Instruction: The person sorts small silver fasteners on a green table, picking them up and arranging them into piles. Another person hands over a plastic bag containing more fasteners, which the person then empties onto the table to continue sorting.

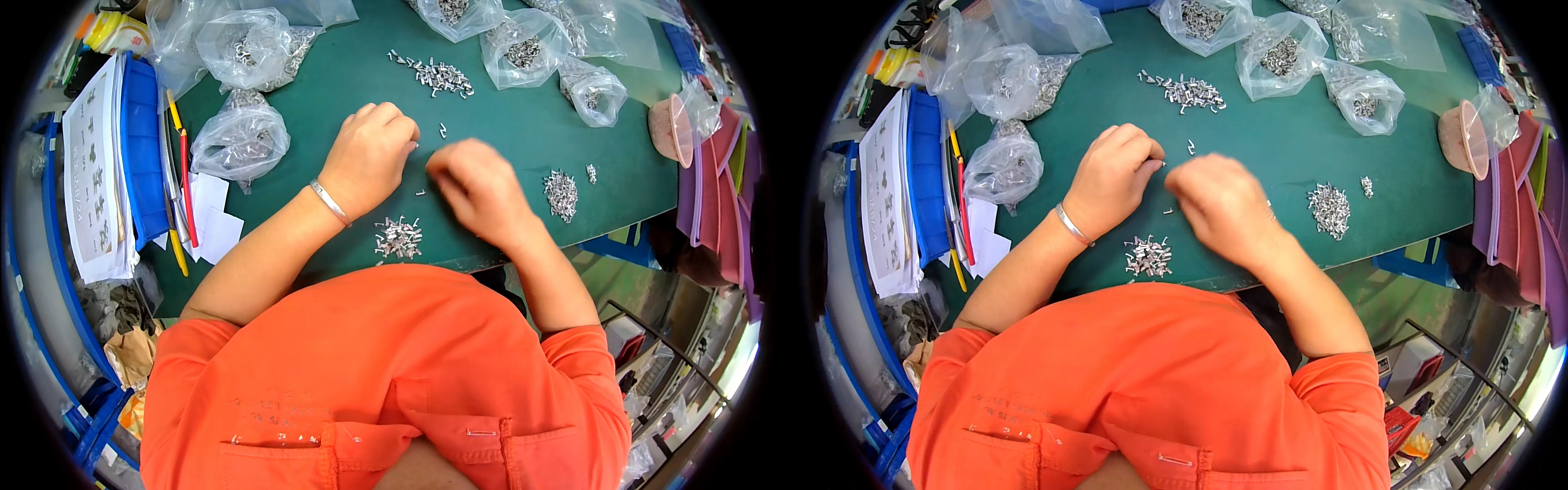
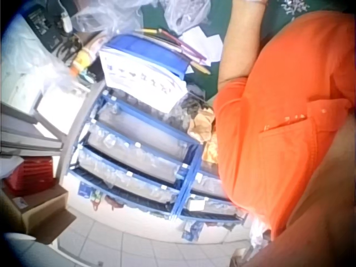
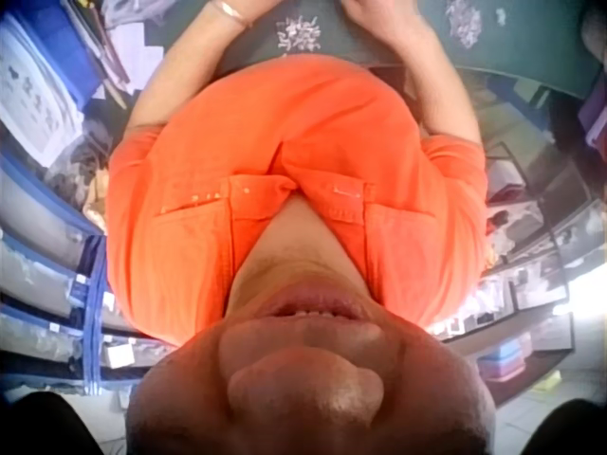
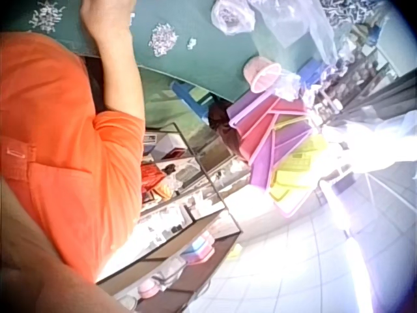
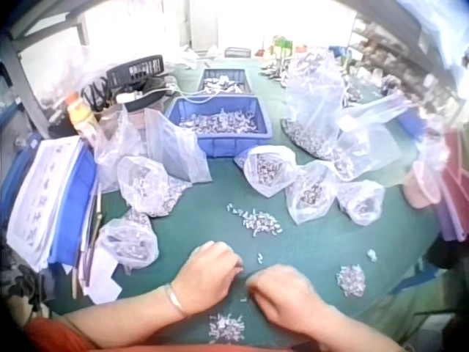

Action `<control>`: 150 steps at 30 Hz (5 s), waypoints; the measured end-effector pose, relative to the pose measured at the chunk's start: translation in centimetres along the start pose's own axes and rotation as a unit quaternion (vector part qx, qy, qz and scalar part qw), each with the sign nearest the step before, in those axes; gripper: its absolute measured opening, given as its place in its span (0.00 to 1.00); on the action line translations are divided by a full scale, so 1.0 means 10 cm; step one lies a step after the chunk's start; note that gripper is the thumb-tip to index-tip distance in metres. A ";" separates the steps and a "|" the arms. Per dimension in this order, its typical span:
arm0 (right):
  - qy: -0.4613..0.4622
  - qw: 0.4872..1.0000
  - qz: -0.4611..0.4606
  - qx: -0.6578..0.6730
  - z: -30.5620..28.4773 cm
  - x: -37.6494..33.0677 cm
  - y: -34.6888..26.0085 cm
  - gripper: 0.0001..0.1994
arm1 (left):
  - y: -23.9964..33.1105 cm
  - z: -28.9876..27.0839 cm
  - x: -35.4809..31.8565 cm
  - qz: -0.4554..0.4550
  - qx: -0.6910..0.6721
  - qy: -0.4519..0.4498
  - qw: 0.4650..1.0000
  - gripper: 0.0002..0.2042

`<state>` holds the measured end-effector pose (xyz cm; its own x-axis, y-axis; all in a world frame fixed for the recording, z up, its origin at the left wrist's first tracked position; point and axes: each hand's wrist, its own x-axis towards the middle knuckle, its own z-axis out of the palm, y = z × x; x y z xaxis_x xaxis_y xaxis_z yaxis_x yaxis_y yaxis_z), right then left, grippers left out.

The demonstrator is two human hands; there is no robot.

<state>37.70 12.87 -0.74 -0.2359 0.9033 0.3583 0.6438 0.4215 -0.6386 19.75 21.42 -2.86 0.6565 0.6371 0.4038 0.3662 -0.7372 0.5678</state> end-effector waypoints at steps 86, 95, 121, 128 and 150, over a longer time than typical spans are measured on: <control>0.050 0.994 0.088 0.038 -0.06 0.11 0.07 0.10 | 0.14 -0.25 -0.20 -0.138 -0.164 0.032 0.976 0.15; 0.098 0.964 0.206 0.139 -0.32 -0.15 0.13 0.06 | 0.18 -0.29 -0.21 -0.131 -0.144 0.037 0.980 0.11; -0.071 0.997 0.029 0.000 -0.02 0.22 0.08 0.07 | 0.11 -0.29 -0.27 -0.183 -0.188 0.052 0.964 0.13; -0.167 0.970 0.167 0.065 -0.64 -0.01 0.07 0.05 | 0.14 -0.30 -0.25 -0.174 -0.231 0.056 0.956 0.14; -0.061 0.845 0.299 0.439 -0.23 0.12 0.08 0.08 | 0.21 -0.34 -0.24 -0.167 -0.190 0.005 0.968 0.08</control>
<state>39.62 14.08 0.79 -0.1673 0.9550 -0.2450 -0.1009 -0.2638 -0.9593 16.74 19.11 -0.22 0.5364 0.8289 0.1590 0.2865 -0.3560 0.8895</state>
